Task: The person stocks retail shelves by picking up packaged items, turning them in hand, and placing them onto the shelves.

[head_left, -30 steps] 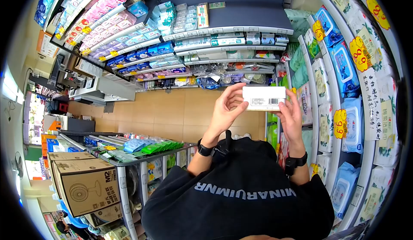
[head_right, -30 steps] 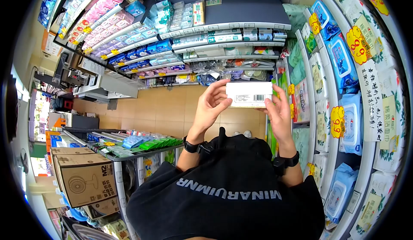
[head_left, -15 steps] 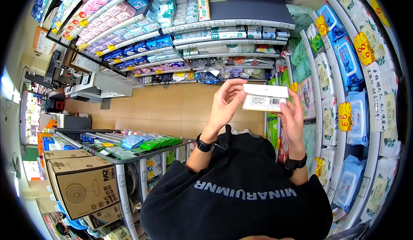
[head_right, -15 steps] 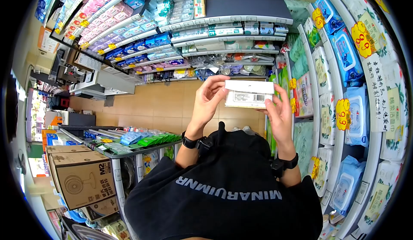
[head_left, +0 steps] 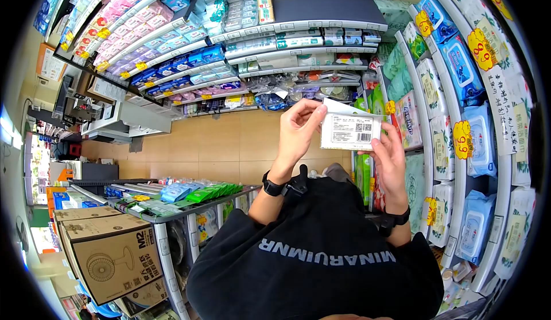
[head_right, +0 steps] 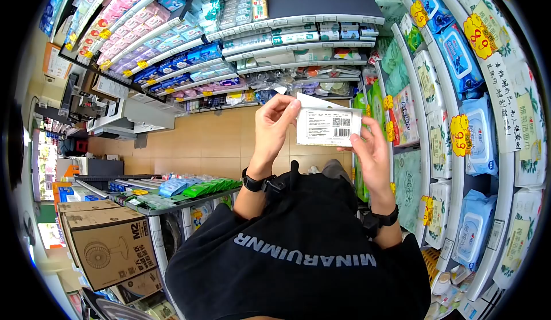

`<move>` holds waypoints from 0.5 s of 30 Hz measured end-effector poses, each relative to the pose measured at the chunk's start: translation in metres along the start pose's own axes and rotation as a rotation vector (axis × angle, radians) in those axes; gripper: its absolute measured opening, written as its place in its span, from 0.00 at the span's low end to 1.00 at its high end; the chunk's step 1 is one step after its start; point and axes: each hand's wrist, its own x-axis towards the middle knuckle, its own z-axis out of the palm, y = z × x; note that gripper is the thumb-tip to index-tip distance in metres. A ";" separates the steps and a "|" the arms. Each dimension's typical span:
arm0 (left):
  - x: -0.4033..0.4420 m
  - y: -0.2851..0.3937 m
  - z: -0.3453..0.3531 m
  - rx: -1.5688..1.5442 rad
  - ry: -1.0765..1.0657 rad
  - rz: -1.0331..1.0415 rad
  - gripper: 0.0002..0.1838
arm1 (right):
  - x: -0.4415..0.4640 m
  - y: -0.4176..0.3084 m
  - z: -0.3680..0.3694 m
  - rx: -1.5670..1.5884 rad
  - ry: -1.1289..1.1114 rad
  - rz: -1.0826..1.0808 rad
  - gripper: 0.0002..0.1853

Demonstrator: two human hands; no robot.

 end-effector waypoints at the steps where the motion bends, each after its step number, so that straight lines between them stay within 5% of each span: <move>1: -0.001 0.001 0.000 -0.004 0.014 -0.003 0.08 | -0.001 0.000 0.002 0.006 0.000 0.001 0.20; 15: 0.000 0.003 0.004 -0.058 0.060 -0.127 0.08 | -0.008 -0.004 0.000 -0.019 -0.011 0.005 0.20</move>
